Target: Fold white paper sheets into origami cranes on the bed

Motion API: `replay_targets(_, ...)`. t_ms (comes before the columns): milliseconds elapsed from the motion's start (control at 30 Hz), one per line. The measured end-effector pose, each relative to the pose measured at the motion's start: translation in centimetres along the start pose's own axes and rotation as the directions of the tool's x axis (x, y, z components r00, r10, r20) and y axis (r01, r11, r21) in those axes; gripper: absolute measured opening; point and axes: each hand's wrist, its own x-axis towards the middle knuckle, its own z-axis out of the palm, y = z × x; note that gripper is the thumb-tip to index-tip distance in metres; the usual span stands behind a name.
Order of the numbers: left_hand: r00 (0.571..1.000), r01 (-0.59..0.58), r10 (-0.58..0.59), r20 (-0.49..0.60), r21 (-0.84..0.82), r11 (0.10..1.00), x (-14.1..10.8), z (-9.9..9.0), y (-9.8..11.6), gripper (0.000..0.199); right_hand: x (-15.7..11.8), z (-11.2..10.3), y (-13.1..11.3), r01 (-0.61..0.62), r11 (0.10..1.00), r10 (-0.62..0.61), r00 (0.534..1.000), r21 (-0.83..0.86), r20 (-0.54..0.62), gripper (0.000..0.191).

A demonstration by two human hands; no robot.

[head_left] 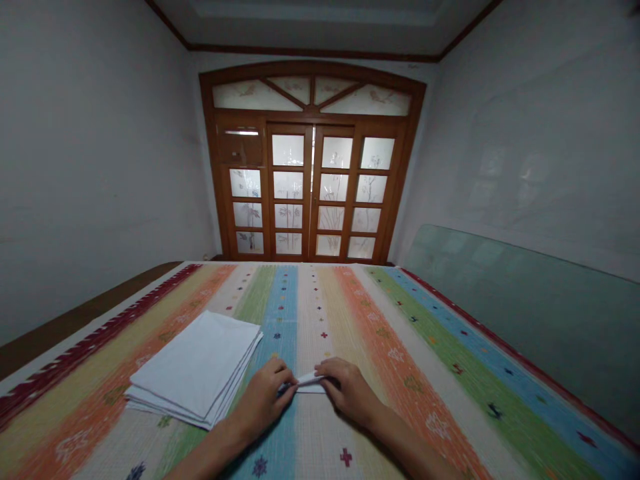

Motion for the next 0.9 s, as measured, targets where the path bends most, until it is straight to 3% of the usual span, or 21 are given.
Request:
replay_targets(200,0.992,0.125,-0.127,-0.017,-0.087,0.988,0.3,0.2,0.1,0.010,0.5,0.0,0.0,-0.165,0.985,0.167,0.985,0.053,-0.042,0.013)
replay_targets(467,0.980,0.197,-0.199,-0.006,-0.106,0.975,0.6,0.4,0.1,0.014,1.0,0.7,-0.1,-0.266,0.963,0.269,0.957,0.044,-0.109,0.008)
replay_targets(633,0.979,0.205,-0.206,-0.003,-0.099,0.974,0.5,0.8,-0.1,0.024,0.9,1.1,0.2,-0.273,0.959,0.280,0.951,0.070,-0.129,0.023)
replay_targets(900,0.985,0.170,-0.171,-0.030,-0.046,0.984,0.2,1.3,0.2,0.013,1.2,0.4,-0.5,-0.180,0.967,0.206,0.969,0.182,-0.139,0.028)
